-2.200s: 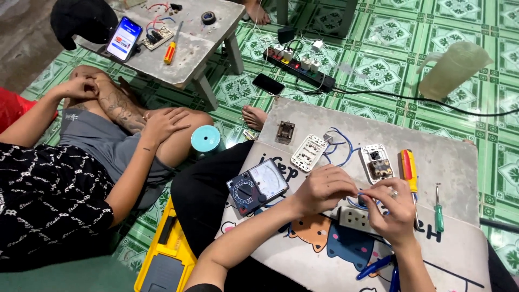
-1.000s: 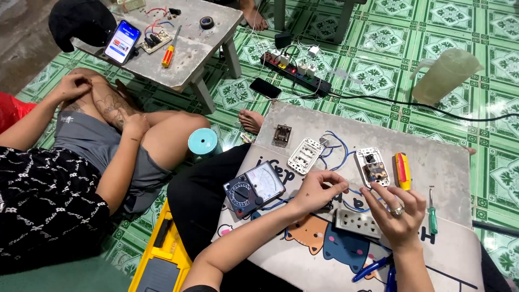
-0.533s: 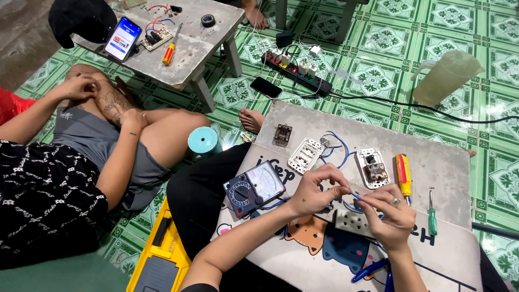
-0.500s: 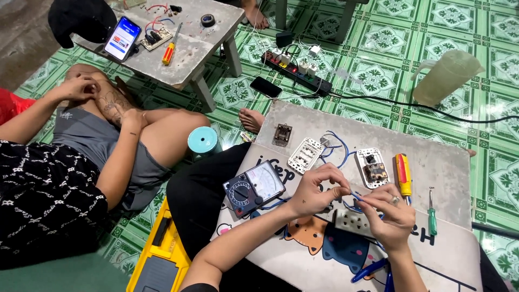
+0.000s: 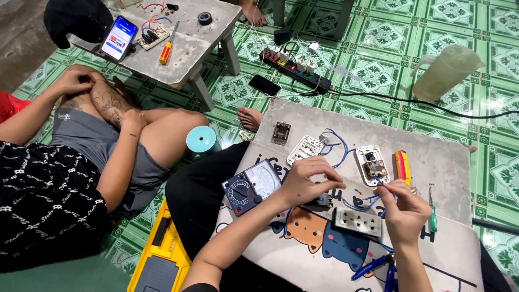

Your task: Assembling and wiring electrical switch and socket components on a small board using hand tools.

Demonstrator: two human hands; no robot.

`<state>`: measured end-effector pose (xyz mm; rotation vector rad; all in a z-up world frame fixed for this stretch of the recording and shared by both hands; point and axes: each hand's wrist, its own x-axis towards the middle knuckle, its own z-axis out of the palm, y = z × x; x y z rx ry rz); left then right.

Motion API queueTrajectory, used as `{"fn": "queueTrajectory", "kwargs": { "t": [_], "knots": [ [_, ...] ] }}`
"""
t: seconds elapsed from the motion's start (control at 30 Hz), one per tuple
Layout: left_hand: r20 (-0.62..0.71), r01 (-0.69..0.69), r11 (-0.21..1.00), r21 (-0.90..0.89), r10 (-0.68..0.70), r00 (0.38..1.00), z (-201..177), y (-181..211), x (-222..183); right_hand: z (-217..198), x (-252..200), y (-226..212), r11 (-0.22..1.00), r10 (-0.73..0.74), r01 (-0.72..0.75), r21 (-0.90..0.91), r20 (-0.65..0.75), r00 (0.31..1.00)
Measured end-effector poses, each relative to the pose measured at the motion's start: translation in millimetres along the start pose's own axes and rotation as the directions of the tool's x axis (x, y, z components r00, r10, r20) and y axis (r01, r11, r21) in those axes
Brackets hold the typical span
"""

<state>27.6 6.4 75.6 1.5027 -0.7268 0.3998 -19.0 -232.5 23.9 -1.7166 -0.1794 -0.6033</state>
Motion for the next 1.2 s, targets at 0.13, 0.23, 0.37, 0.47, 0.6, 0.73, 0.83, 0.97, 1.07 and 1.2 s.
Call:
{"fn": "queueTrajectory", "kwargs": {
  "t": [0.13,0.23,0.37,0.47,0.6,0.73,0.83,0.97,1.07,1.2],
  "knots": [
    [0.383,-0.113,0.891,0.439,-0.072,0.921,-9.8,-17.2,-6.6,-2.5,2.0,-0.3,1.000,0.001,-0.001,-0.010,-0.012,1.000],
    [0.571,-0.170,0.740,0.651,-0.329,0.752,-7.0,-30.8,-17.0,-1.9,3.0,0.5,0.999,0.028,-0.028,-0.027,-0.010,1.000],
    [0.622,-0.286,0.595,0.752,-0.495,0.607,6.0,-46.2,-32.1,-3.2,2.0,4.9,0.990,0.128,-0.130,-0.060,-0.028,0.991],
    [0.678,-0.353,0.623,0.697,-0.416,0.606,8.0,-58.9,-39.4,-0.3,4.3,-8.3,0.982,0.190,-0.191,-0.014,-0.031,0.981],
    [0.699,-0.127,0.795,0.593,-0.431,0.571,-2.0,-26.1,-20.0,-10.5,2.4,14.8,0.975,0.214,-0.213,0.059,-0.005,0.977],
    [0.444,0.062,0.977,0.203,-0.148,0.884,1.2,-28.1,-16.3,-13.1,4.0,31.8,0.898,0.185,-0.172,0.404,0.007,0.983],
    [0.368,0.080,0.986,0.146,-0.129,0.921,7.5,-32.1,-14.3,-9.1,5.4,25.6,0.823,0.136,-0.155,0.546,0.075,0.988],
    [0.292,0.121,0.987,0.103,-0.147,0.945,14.0,-26.6,-11.6,0.8,14.6,2.9,0.790,0.051,-0.137,0.598,0.159,0.986],
    [0.278,0.076,0.995,0.068,-0.092,0.956,14.6,-20.2,-14.4,2.9,16.1,-18.0,0.839,0.037,-0.159,0.521,0.236,0.971],
    [0.204,-0.047,0.999,0.016,0.043,0.978,18.4,-17.3,-17.9,5.4,14.9,-29.7,0.830,0.011,-0.181,0.527,0.309,0.951]
  ]
}}
